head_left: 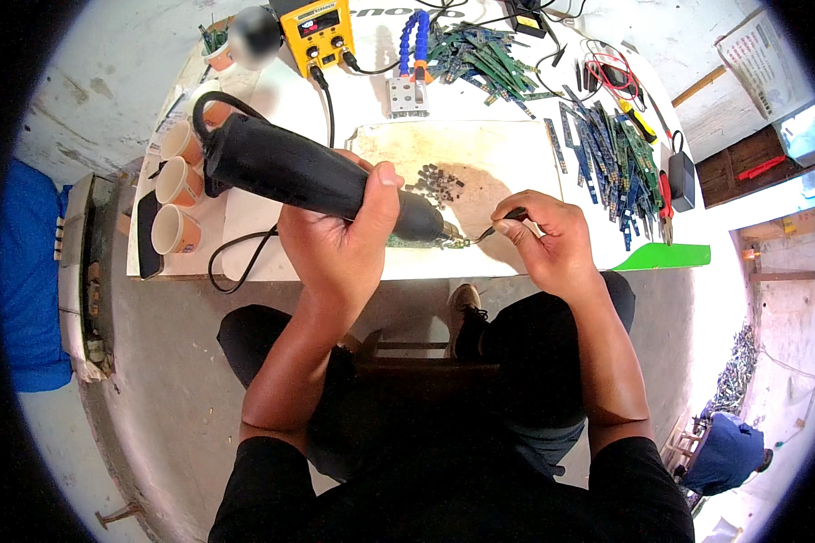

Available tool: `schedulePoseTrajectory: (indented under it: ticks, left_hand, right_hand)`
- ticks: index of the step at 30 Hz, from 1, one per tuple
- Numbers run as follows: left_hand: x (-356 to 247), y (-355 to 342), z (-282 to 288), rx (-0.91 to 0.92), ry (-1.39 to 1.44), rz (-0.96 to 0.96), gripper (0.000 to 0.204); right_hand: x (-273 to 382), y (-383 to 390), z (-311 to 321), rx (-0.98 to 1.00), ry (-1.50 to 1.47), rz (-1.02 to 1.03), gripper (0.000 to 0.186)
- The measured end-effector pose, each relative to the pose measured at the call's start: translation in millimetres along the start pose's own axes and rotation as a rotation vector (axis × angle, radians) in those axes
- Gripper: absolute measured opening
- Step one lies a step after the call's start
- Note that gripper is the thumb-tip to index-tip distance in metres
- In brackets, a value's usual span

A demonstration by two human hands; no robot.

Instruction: The person uses a soldering iron to apply heat to a green circuit board held with tweezers. The person works on a cluttered workbench, repeatedly applying the iron to specific points on the board while manipulating the board's position.

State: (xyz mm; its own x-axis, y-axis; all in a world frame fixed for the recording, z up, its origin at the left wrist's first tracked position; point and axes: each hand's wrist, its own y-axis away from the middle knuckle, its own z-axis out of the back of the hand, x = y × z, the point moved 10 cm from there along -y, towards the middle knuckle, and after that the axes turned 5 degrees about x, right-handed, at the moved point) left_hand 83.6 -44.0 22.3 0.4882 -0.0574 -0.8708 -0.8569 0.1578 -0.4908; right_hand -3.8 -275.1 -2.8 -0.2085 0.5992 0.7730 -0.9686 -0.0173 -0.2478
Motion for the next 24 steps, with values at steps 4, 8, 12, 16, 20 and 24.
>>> schedulePoseTrajectory:
  ticks: [4, 8, 12, 16, 20, 24]
  left_hand:
    - [-2.4, 0.8, -1.3, -0.021, -0.002, 0.026, 0.009]
    - [-6.1, 0.8, -2.6, 0.051, -0.062, 0.011, 0.004]
    - [0.9, 2.6, -0.8, -0.020, 0.048, 0.112, 0.006]
    - [-3.2, 1.1, -1.9, -0.027, 0.091, 0.053, 0.006]
    - [-5.7, 1.2, -4.3, 0.010, 0.071, 0.042, 0.006]
    - [-6.3, 0.9, -4.9, 0.014, 0.082, 0.060, 0.006]
  right_hand:
    - [-1.3, 1.6, 0.2, -0.002, 0.042, 0.012, 0.007]
    - [1.3, 0.1, 0.5, 0.007, 0.004, 0.010, 0.007]
    - [0.5, 0.2, 0.0, 0.007, -0.016, 0.028, 0.008]
    - [3.3, 0.3, 0.8, 0.006, -0.013, 0.053, 0.007]
    - [2.2, 0.4, 1.0, 0.019, -0.026, 0.043, 0.006]
    - [2.1, 0.6, 1.9, 0.002, -0.038, 0.043, 0.006]
